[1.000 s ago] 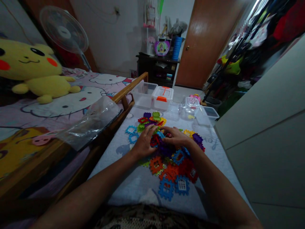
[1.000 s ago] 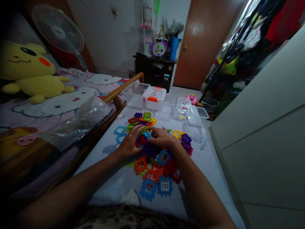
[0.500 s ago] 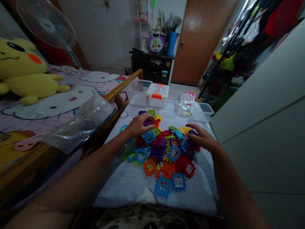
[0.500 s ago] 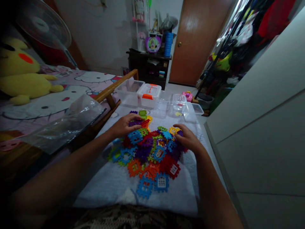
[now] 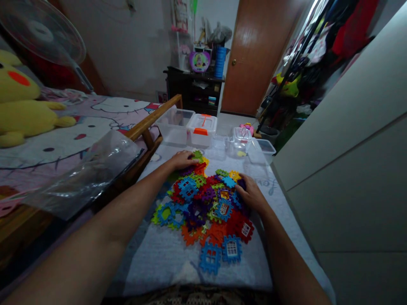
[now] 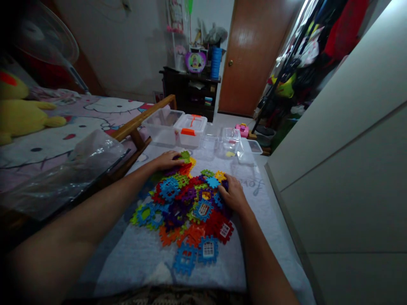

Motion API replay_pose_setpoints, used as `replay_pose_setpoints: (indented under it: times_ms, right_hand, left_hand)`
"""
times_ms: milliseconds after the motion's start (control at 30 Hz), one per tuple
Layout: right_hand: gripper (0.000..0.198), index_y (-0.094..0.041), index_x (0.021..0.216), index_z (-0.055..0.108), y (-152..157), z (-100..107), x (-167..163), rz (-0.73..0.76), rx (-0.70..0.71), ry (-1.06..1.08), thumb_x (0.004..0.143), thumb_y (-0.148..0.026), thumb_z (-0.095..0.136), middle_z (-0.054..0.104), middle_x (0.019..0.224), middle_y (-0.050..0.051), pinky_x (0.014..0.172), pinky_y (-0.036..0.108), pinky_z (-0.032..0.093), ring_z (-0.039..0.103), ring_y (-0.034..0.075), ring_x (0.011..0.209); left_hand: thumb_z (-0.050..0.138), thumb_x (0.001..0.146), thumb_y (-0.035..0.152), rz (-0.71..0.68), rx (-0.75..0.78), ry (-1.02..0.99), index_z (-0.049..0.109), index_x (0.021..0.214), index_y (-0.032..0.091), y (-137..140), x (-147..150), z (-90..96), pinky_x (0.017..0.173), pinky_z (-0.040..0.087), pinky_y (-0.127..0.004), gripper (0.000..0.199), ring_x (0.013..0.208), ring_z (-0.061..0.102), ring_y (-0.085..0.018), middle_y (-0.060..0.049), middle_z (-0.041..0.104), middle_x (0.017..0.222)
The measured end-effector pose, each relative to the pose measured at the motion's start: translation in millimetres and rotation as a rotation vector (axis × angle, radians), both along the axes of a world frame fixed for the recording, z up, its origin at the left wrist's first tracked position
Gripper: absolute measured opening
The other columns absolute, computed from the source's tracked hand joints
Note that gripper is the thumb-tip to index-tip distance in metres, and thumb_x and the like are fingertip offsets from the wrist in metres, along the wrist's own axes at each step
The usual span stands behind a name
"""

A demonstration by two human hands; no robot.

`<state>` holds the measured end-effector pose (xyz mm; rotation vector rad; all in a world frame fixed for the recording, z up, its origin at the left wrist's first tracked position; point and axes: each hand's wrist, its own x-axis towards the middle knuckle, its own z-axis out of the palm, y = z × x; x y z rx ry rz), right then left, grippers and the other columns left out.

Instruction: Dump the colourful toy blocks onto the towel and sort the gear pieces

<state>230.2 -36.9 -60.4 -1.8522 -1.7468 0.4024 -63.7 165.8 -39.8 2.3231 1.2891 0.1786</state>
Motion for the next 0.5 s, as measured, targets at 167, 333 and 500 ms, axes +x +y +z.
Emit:
replay_pose_setpoints:
  times_ms: [167,333,500]
  right_hand:
    - [0.051,-0.018,0.134,0.054,13.6,14.7,-18.8,0.158,-0.050,0.187,0.086,-0.037,0.054,0.060,0.134,0.014,0.108,0.047,0.041,0.057,0.026,0.123]
    - [0.051,-0.018,0.131,0.055,30.1,31.7,-39.8,0.356,-0.064,0.365,0.082,-0.032,0.057,0.063,0.131,0.012,0.107,0.048,0.042,0.058,0.026,0.120]
    - [0.052,-0.023,0.133,0.054,27.5,51.1,-41.3,0.446,-0.047,0.518,0.083,-0.038,0.062,0.058,0.139,0.011,0.108,0.047,0.042,0.054,0.027,0.128]
  left_hand:
    - [0.053,0.078,0.070,-0.177,-0.054,-0.048,0.067,0.117,0.018,-27.7,5.4,13.2,0.095,0.045,-0.038,0.066,0.108,0.061,-0.030,-0.011,0.068,0.121]
    - [0.053,0.082,0.063,-0.226,-0.039,-0.075,0.068,0.112,0.022,-52.0,5.0,38.5,0.104,0.038,-0.043,0.054,0.114,0.060,-0.030,-0.008,0.070,0.120]
    - [0.038,0.091,0.057,-0.249,-0.048,-0.282,0.068,0.111,0.018,-44.4,10.5,46.3,0.095,0.047,-0.033,0.053,0.105,0.063,-0.024,-0.007,0.070,0.116]
